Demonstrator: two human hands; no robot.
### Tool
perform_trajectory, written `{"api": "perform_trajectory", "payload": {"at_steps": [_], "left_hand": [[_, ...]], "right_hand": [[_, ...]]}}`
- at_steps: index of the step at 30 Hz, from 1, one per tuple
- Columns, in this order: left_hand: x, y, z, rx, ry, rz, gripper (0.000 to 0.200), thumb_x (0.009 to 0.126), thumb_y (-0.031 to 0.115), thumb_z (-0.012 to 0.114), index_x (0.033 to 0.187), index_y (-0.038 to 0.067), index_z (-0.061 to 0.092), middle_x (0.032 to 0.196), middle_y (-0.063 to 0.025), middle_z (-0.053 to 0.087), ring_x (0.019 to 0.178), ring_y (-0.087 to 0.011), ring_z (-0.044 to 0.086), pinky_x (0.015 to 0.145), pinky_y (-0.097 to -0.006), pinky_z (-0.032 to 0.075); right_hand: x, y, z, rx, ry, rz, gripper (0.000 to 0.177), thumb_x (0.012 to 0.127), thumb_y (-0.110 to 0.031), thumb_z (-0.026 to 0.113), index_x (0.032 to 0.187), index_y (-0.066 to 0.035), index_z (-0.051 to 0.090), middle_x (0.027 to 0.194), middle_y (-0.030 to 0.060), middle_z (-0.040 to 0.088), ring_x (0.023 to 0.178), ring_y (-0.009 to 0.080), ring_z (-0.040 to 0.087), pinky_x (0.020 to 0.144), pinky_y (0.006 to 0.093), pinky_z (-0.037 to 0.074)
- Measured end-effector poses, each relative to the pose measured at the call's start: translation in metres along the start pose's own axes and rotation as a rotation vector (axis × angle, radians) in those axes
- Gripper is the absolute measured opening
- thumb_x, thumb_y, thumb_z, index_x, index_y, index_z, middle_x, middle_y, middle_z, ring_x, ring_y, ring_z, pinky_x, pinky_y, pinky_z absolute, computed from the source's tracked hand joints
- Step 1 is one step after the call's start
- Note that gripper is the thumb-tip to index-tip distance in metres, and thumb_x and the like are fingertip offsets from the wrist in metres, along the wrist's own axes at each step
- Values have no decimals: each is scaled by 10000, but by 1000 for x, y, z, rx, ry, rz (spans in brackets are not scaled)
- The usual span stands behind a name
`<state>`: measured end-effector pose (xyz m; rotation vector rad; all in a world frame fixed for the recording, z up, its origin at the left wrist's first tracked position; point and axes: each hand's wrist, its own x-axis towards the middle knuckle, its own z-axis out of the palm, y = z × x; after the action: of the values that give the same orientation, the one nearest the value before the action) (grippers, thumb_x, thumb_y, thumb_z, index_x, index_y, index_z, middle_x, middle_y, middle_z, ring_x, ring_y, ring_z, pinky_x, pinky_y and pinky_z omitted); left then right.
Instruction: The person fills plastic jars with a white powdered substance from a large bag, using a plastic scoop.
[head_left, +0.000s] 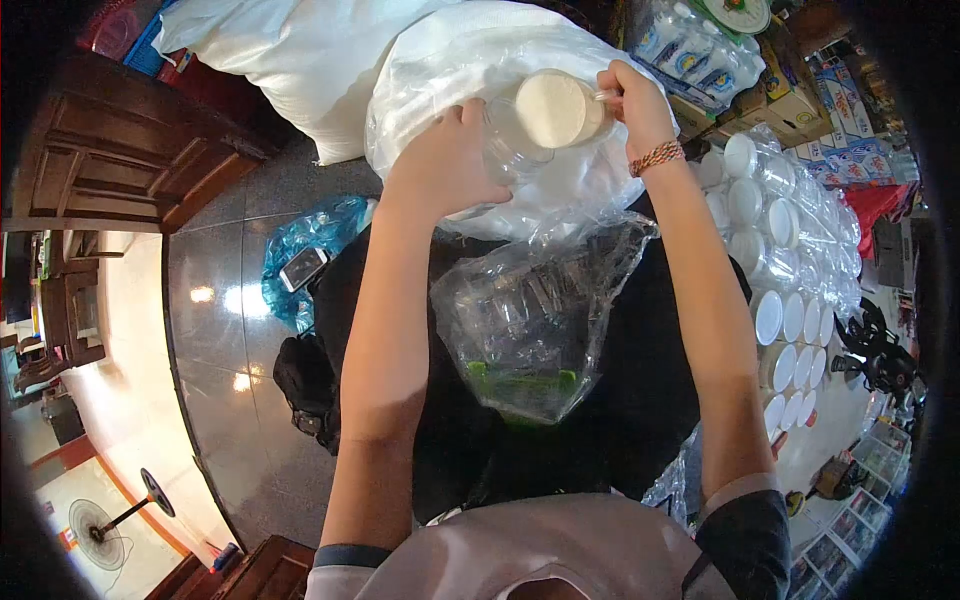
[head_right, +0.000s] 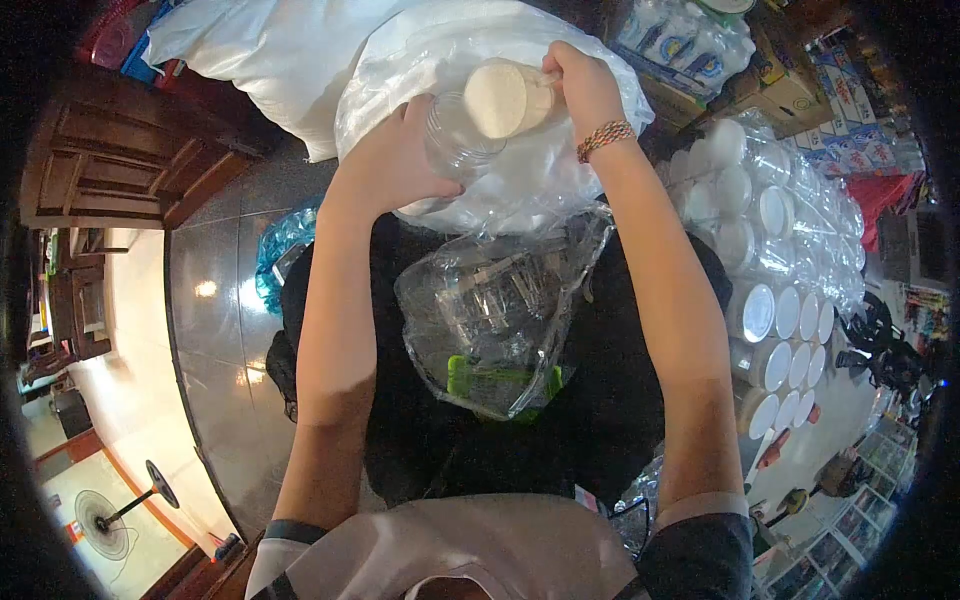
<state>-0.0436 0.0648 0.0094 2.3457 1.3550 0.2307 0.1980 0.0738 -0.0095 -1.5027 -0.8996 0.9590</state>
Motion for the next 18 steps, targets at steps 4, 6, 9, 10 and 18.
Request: {"api": "perform_trajectory", "payload": {"at_steps": [4,6,9,10,18], "left_hand": [[0,1,-2,14,-25,-21,1011,547,336,840,1369,-25,375,1192,-305,578,1106,-423,586,955,-432,488],[1,-2,1,17,2,5,1010,551,343,843,1367,-23,376,1185,-309,579,1102,-425,588,954,-434,487],[1,-2,1,35,5,7,1018,549,351,847,1369,-23,374,1182,-308,581,1099,-424,590,954,-435,487],[1,-2,1,34,6,6,1018,549,351,847,1369,-23,374,1182,-308,581,1099,-424,590,954,-435,487],[1,-2,2,36,12,7,1006,547,361,839,1363,-11,386,1171,-306,585,1085,-422,598,946,-437,490]], "right_hand": [[-3,-4,4,-58,13,-34,331,753,-328,597,729,-1,645,758,81,635,710,189,540,685,305,417],[-2,-4,4,-79,12,-50,335,749,-331,594,722,0,642,756,83,635,703,196,539,680,307,418],[2,-2,3,-133,8,-60,331,733,-326,600,705,1,634,737,88,624,701,193,538,665,307,416],[1,-2,4,-124,22,-74,334,730,-329,601,703,3,631,726,92,617,697,193,537,663,309,415],[0,-6,5,-157,-3,-72,358,718,-351,605,693,5,631,671,99,604,670,196,546,652,310,424]]}}
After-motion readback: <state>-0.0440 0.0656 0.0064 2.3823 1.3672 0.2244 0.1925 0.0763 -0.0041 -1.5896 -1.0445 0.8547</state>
